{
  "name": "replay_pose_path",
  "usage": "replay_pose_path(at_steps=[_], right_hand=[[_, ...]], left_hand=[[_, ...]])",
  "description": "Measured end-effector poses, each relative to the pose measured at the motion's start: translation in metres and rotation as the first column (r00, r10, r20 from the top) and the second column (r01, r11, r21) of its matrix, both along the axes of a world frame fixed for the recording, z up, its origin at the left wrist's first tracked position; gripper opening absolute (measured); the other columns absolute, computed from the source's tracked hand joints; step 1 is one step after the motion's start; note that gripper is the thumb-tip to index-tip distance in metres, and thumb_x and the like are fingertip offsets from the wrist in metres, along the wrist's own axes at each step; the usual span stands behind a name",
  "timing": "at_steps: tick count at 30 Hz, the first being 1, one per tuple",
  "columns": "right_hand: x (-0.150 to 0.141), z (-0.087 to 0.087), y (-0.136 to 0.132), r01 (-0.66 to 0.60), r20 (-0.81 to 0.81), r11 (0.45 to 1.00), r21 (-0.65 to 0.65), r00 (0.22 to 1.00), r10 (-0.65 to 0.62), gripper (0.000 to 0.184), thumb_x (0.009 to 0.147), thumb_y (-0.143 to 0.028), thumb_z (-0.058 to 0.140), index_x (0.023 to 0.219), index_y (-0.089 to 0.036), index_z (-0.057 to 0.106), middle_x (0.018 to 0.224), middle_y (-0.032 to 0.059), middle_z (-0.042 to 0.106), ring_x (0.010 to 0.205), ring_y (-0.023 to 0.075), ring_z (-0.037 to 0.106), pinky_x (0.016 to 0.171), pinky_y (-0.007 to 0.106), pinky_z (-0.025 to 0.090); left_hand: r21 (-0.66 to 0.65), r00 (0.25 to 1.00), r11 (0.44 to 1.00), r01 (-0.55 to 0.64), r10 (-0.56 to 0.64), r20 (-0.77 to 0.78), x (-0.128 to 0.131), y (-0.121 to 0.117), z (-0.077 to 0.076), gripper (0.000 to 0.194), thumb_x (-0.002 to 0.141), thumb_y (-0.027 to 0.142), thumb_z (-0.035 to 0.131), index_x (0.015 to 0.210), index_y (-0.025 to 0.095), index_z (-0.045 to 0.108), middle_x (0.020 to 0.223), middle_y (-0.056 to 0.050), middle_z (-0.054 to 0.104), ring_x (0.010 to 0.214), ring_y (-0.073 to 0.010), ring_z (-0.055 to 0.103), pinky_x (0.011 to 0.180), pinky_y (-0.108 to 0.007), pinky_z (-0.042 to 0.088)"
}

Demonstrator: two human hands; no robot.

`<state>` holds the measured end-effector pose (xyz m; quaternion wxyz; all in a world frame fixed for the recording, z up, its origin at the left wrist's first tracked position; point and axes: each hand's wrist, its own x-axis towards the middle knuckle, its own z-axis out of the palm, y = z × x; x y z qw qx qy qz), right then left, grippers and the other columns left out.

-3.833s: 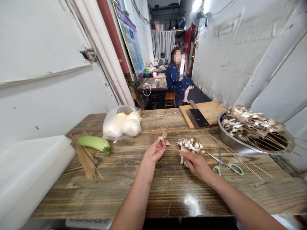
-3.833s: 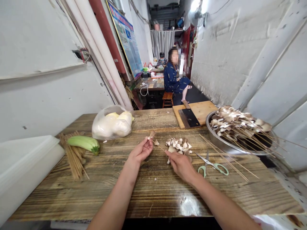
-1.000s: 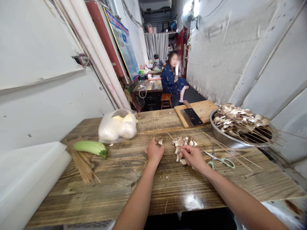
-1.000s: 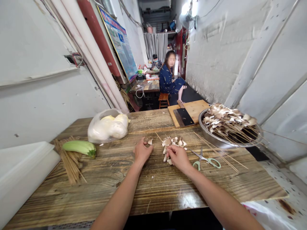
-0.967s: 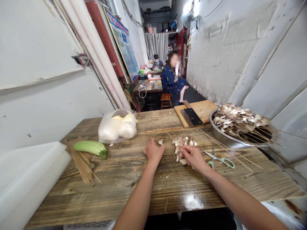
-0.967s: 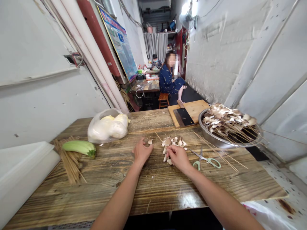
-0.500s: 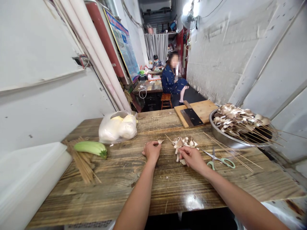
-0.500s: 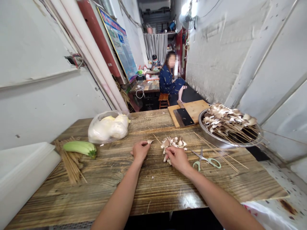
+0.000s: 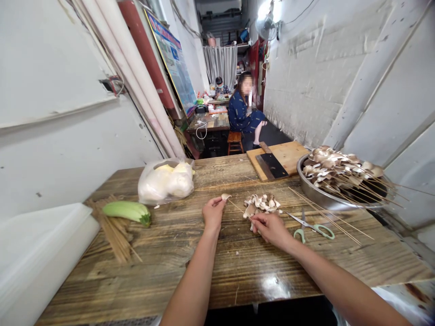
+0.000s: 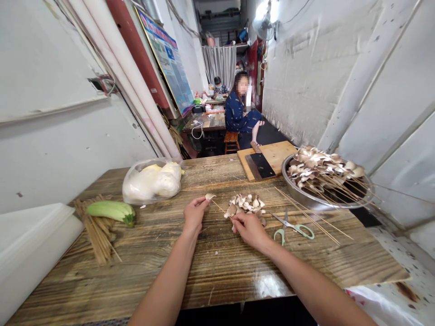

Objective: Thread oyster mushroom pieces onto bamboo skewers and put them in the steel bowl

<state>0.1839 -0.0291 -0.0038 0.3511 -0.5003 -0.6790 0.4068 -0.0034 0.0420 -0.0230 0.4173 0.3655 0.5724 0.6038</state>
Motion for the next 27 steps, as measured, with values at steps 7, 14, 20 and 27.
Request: replay_pose_path(at_steps=[7, 14, 20, 27], right_hand=[[-0.001, 0.001, 0.000, -0.001, 0.006, 1.000, 0.019, 1.000, 0.001, 0.032, 0.085, -0.031, 0.044, 0.060, -0.018, 0.058, 0.052, -0.0016, 0.059, 0.037, 0.0076, 0.046, 0.037, 0.018, 0.031], [-0.001, 0.001, 0.000, -0.001, 0.009, 1.000, 0.012, 1.000, 0.001, 0.034, 0.086, -0.036, 0.044, 0.060, -0.018, 0.058, 0.050, -0.0022, 0.057, 0.036, 0.0079, 0.046, 0.038, 0.019, 0.032], [0.000, -0.002, 0.001, -0.009, 0.011, 1.000, 0.012, 1.000, 0.009, 0.032, 0.085, -0.032, 0.044, 0.061, -0.018, 0.058, 0.053, -0.0016, 0.059, 0.036, 0.0077, 0.046, 0.038, 0.019, 0.032], [0.001, -0.003, 0.001, -0.035, 0.041, 0.999, 0.019, 0.999, 0.034, 0.028, 0.084, -0.026, 0.043, 0.064, -0.017, 0.059, 0.056, -0.0014, 0.061, 0.035, 0.0067, 0.044, 0.038, 0.019, 0.031]], left_hand=[[-0.031, 0.989, 0.997, 0.067, -0.062, 0.134, 0.005, -0.005, 0.010, 0.030, 0.053, 0.026, 0.073, 0.078, 0.013, 0.062, 0.064, -0.002, 0.064, 0.060, -0.0118, 0.059, 0.057, -0.022, 0.041], [-0.074, 0.947, 0.983, 0.167, -0.139, 0.290, 0.005, -0.008, 0.013, 0.033, 0.052, 0.025, 0.075, 0.078, 0.014, 0.059, 0.065, -0.003, 0.065, 0.055, -0.0086, 0.056, 0.057, -0.021, 0.041], [-0.079, 0.924, 0.975, 0.206, -0.167, 0.345, 0.005, -0.010, 0.019, 0.032, 0.053, 0.028, 0.076, 0.075, 0.013, 0.059, 0.066, -0.003, 0.065, 0.060, -0.0091, 0.059, 0.059, -0.021, 0.042], [-0.132, 0.913, 0.970, 0.204, -0.139, 0.384, -0.003, -0.007, 0.019, 0.033, 0.051, 0.031, 0.078, 0.068, 0.012, 0.057, 0.063, -0.002, 0.062, 0.057, -0.0083, 0.057, 0.054, -0.019, 0.041]])
